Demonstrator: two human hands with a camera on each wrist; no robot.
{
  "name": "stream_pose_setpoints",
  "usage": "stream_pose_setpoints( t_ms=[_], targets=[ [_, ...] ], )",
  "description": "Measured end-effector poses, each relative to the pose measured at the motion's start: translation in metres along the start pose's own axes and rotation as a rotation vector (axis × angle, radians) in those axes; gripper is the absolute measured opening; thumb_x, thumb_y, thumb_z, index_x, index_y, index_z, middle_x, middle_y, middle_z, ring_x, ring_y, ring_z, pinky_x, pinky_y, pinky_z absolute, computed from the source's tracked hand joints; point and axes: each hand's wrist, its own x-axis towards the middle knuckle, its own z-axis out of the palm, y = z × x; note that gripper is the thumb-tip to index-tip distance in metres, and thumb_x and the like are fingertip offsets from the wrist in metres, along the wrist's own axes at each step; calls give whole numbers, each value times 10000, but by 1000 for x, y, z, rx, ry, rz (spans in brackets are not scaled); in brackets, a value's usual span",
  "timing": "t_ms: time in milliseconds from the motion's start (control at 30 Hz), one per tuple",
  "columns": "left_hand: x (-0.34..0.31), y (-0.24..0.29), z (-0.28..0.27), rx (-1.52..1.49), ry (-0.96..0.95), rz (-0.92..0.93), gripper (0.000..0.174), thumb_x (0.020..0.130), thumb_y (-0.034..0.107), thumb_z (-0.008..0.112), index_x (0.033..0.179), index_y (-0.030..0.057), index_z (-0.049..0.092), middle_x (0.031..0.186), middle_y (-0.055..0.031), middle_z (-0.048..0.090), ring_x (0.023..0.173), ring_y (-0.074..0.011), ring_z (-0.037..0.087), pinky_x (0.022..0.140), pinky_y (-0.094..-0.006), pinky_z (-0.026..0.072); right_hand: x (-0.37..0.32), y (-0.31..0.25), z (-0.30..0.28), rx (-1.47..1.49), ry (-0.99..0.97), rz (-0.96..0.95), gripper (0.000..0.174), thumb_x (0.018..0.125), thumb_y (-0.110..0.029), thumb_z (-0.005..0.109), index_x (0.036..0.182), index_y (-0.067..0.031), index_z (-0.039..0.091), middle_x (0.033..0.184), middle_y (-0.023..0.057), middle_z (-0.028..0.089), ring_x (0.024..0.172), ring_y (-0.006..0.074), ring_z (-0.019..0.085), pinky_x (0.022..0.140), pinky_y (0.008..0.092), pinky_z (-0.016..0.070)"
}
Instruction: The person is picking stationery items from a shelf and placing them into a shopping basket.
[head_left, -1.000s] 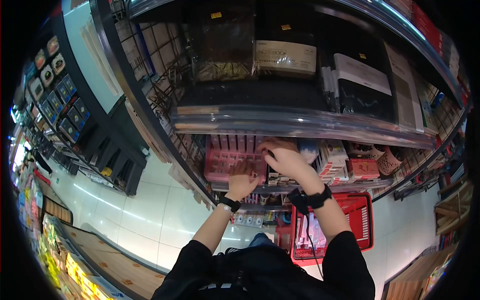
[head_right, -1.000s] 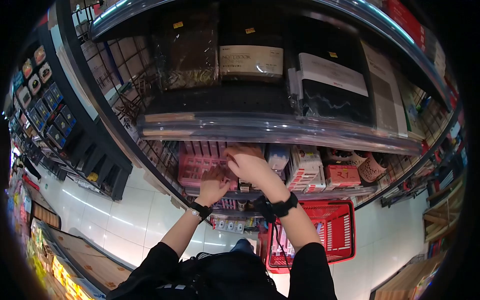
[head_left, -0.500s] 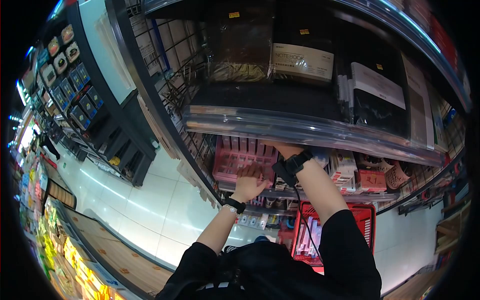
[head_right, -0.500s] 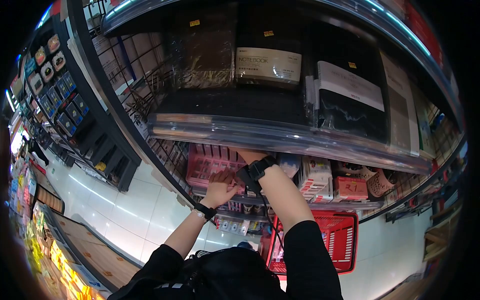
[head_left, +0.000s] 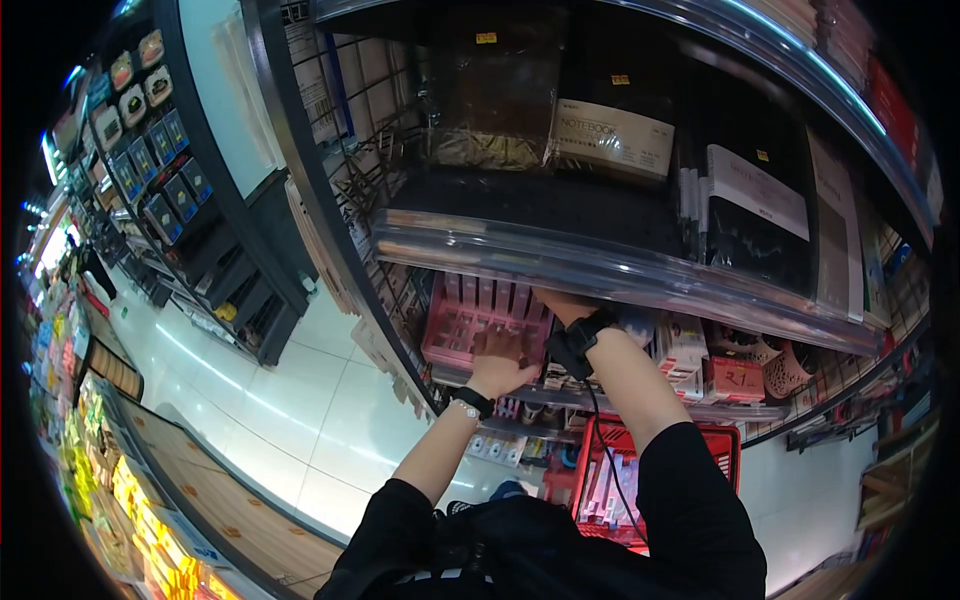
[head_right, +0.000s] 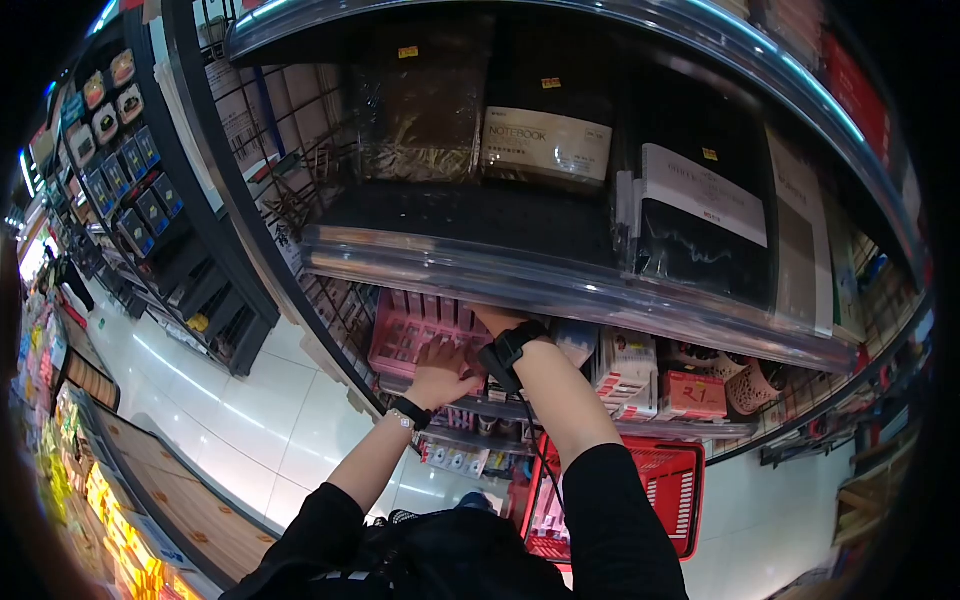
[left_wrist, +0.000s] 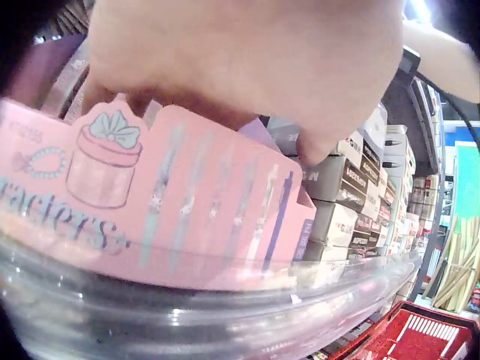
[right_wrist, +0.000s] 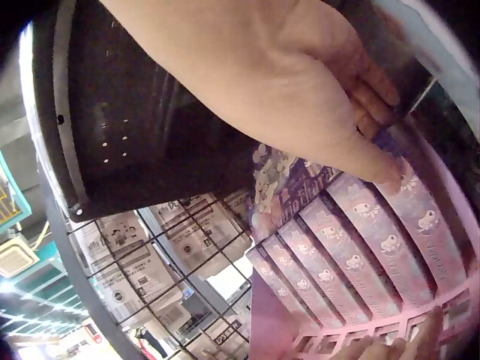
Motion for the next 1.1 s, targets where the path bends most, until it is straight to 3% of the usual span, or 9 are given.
stream_pose_setpoints(
  t_ms=[67, 233, 333, 767, 833, 967, 1100],
  targets=[
    [4, -2, 7, -10, -37, 17, 621, 668, 457, 532, 1176, 109, 453, 1114, -164, 463, 1082, -356, 377, 896, -522, 278, 1, 2, 1, -14, -2, -4, 250, 792, -242, 471, 849, -34, 596, 831, 171, 598, 771, 324, 562, 706, 386, 432],
    [8, 3, 9, 39, -229, -89, 657, 688, 502, 472, 1234, 144, 400, 1315, -134, 294, 1201, -366, 265, 906, -617, 200, 2, 10, -2, -3, -3, 7, 269, 808, -251, 454, 850, -27, 597, 836, 174, 598, 775, 325, 563, 705, 389, 431],
    [8, 2, 12, 87, -301, -98, 645, 709, 510, 454, 1255, 175, 376, 1340, -122, 271, 1235, -368, 219, 927, -617, 174, 1, 18, 6, 0, -9, 14, 257, 802, -246, 470, 848, -29, 599, 841, 172, 599, 773, 324, 562, 701, 389, 433],
    [8, 1, 13, 73, -284, -101, 607, 733, 516, 435, 1248, 197, 391, 1339, -128, 291, 1212, -385, 255, 912, -626, 192, 20, 37, -2, -16, -76, 22, 270, 799, -272, 481, 874, -40, 597, 881, 169, 593, 810, 321, 553, 726, 388, 425],
    [7, -1, 17, 67, -198, -81, 589, 732, 513, 442, 1226, 194, 414, 1329, -133, 304, 1209, -388, 257, 907, -627, 196, 7, 45, -10, -12, -88, 25, 275, 800, -278, 481, 878, -41, 597, 888, 169, 592, 817, 320, 552, 730, 389, 424],
    [6, 0, 14, 64, -231, -84, 576, 731, 512, 444, 1199, 175, 434, 1318, -133, 318, 1207, -390, 259, 901, -627, 204, -3, 67, -26, -4, -111, 38, 284, 801, -288, 479, 887, -43, 596, 903, 169, 589, 831, 320, 548, 740, 389, 421],
    [7, 1, 10, 49, -240, -68, 563, 731, 511, 447, 1171, 160, 451, 1297, -133, 342, 1199, -385, 277, 901, -616, 205, -2, 54, -19, -1, -133, 45, 293, 803, -298, 477, 896, -46, 595, 917, 168, 587, 845, 319, 545, 749, 390, 418]
  ],
)
